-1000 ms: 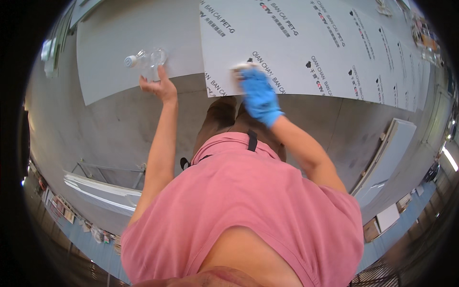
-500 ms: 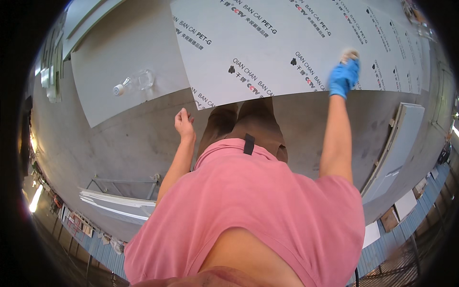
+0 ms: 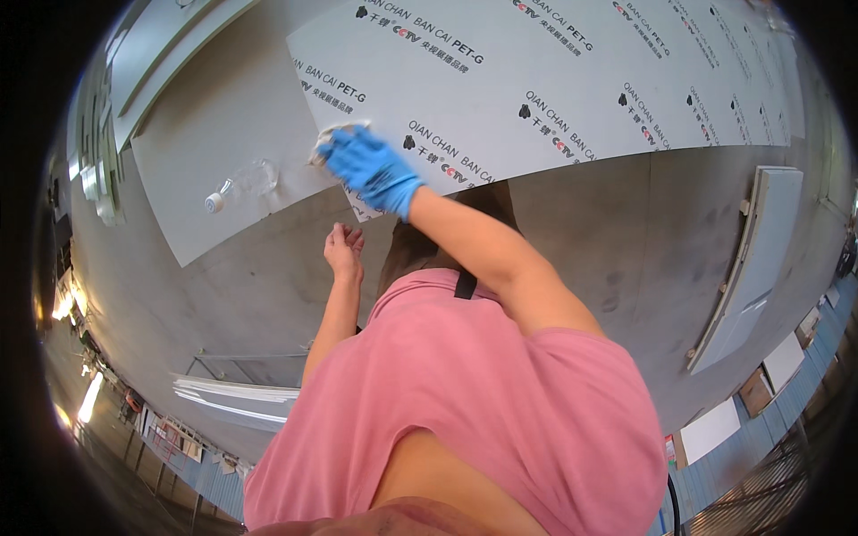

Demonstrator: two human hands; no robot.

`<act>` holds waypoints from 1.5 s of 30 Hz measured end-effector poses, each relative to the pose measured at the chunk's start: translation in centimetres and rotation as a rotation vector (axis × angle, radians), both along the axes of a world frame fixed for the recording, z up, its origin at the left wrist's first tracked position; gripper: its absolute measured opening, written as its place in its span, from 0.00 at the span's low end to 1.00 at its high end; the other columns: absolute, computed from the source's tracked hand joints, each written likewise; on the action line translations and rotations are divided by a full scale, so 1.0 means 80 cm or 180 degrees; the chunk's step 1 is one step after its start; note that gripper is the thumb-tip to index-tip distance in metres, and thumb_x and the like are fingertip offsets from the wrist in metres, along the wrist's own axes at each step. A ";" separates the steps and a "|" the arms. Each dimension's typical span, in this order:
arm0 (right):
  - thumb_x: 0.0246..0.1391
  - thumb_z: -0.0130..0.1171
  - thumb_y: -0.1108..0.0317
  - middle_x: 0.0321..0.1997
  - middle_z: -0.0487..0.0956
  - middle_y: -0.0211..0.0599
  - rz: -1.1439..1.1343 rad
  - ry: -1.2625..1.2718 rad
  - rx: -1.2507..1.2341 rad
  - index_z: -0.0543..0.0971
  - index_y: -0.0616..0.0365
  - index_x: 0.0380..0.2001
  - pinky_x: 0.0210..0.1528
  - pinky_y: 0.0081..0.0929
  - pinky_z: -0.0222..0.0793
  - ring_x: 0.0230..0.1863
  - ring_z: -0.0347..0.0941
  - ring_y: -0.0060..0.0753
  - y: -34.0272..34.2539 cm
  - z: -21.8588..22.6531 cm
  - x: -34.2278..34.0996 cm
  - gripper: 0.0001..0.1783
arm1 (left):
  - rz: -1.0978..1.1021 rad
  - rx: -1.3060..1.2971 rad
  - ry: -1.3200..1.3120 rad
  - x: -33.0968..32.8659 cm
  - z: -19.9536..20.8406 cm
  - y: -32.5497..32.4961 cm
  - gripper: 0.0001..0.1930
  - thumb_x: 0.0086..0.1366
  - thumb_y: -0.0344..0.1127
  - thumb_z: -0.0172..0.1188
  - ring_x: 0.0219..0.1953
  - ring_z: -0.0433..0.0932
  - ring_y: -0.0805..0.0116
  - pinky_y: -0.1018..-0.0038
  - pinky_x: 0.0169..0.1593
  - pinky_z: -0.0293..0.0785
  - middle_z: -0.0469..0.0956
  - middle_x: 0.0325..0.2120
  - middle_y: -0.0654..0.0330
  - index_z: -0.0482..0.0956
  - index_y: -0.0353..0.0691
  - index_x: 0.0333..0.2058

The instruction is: The person puts on blue gloves and wipes a large white board with a cloth and liquid from a bottle. They flip the board over and continue wiping the other side, then place it back on the workbench.

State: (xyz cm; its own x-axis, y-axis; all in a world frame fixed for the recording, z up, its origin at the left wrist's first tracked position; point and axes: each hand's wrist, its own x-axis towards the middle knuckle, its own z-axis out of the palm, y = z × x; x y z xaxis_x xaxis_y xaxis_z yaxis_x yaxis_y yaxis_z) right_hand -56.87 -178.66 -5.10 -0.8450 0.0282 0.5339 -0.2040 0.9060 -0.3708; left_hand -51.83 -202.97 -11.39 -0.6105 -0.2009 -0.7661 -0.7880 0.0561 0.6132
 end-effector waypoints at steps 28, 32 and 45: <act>0.65 0.47 0.76 0.56 0.81 0.46 -0.1428 -0.0035 -0.0244 0.79 0.58 0.58 0.64 0.37 0.73 0.58 0.77 0.47 0.355 -0.038 -0.041 0.20 | -0.0461 0.0573 0.0127 0.022 0.020 0.030 0.18 0.78 0.40 0.59 0.42 0.86 0.68 0.73 0.43 0.80 0.86 0.44 0.59 0.80 0.34 0.58; 0.72 0.47 0.64 0.59 0.82 0.49 -0.3090 0.0037 0.0414 0.81 0.59 0.55 0.66 0.38 0.71 0.61 0.78 0.51 0.627 -0.069 0.168 0.19 | -0.0570 0.0563 0.0052 0.015 0.019 0.039 0.18 0.77 0.41 0.60 0.41 0.86 0.69 0.74 0.43 0.80 0.86 0.43 0.60 0.80 0.34 0.58; 0.63 0.54 0.65 0.63 0.76 0.44 -0.1095 -0.0173 0.0287 0.77 0.57 0.59 0.70 0.54 0.63 0.67 0.70 0.48 0.121 -0.040 -0.235 0.22 | -0.0343 0.0484 0.0059 0.025 0.020 0.041 0.17 0.77 0.39 0.60 0.40 0.86 0.67 0.71 0.44 0.79 0.87 0.42 0.59 0.80 0.35 0.58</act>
